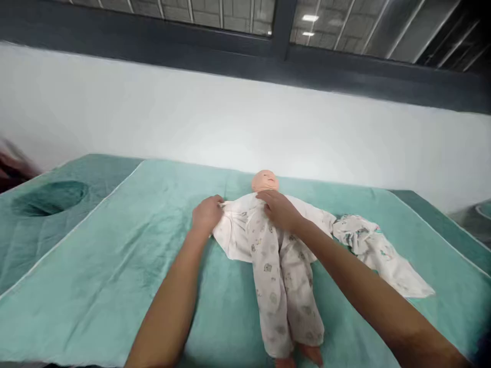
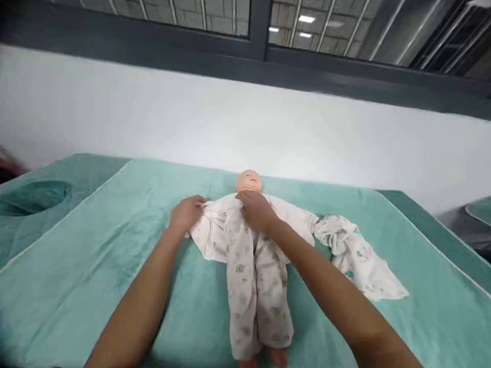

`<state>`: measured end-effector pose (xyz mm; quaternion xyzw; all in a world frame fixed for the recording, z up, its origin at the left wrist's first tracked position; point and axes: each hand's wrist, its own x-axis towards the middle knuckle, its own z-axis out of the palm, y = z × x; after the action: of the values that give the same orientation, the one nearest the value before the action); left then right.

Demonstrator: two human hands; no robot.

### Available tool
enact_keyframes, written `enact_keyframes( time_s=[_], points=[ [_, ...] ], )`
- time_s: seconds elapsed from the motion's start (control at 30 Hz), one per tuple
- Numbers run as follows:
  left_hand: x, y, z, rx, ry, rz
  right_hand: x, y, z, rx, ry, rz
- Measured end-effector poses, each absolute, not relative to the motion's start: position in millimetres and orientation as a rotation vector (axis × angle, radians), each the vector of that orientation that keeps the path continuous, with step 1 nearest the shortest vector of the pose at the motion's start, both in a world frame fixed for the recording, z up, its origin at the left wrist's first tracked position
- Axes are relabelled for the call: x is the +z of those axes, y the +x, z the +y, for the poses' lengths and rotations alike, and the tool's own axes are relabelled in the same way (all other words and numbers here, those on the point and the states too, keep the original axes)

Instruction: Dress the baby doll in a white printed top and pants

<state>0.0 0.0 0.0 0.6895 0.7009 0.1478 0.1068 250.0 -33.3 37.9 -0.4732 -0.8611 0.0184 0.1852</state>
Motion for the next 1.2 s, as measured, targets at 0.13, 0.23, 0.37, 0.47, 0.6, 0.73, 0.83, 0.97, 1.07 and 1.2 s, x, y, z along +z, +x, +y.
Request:
enact_keyframes(
  time_s=[0.13, 0.23, 0.37, 0.47, 0.6, 0.73, 0.83, 0.97, 1.07, 1.2],
  points=[
    [-1.5, 2.2, -1.1, 0.488, 2.051, 2.029, 48.9, 208.3, -10.0, 0.038, -1.372, -2.692],
    [-3.2, 2.1, -0.1, 0.511, 2.052, 2.004, 43.1, 176.5, 7.5, -0.098, -1.34, -2.889],
    [-6.8, -0.1, 1.8, 0.492, 2.069, 1.966, 28.1, 152.9, 27.9, -0.055, -1.132, -3.09],
    [-9.9, -0.2, 1.9, 0.48, 2.088, 1.953, 22.1, 152.3, 34.7, 0.026, -1.051, -3.151],
    [-11.0, 2.2, 1.3, 0.542, 2.1, 1.908, 20.7, 157.1, 28.1, -0.232, -1.084, -3.119],
    [-9.2, -0.2, 1.5, 0.559, 2.055, 1.862, 26.5, 162.6, 19.3, -0.387, -1.145, -3.136],
    [-8.1, -5.6, -0.2, 0.462, 2.043, 1.864, 39.2, 173.5, 16.8, -0.47, -1.205, -3.103],
    [-6.5, -8.4, -5.4, 0.33, 2.166, 1.835, 59.7, 191.0, 13.8, -0.522, -1.348, -3.009],
    [-4.9, -5.6, -8.6, 0.288, 2.246, 1.837, 65.8, 196.7, 10.4, -0.516, -1.369, -2.98],
    [-3.2, -1.2, -12.3, 0.331, 2.366, 1.795, 57.9, 193.5, 8.9, -0.491, -1.399, -2.918]
  ],
)
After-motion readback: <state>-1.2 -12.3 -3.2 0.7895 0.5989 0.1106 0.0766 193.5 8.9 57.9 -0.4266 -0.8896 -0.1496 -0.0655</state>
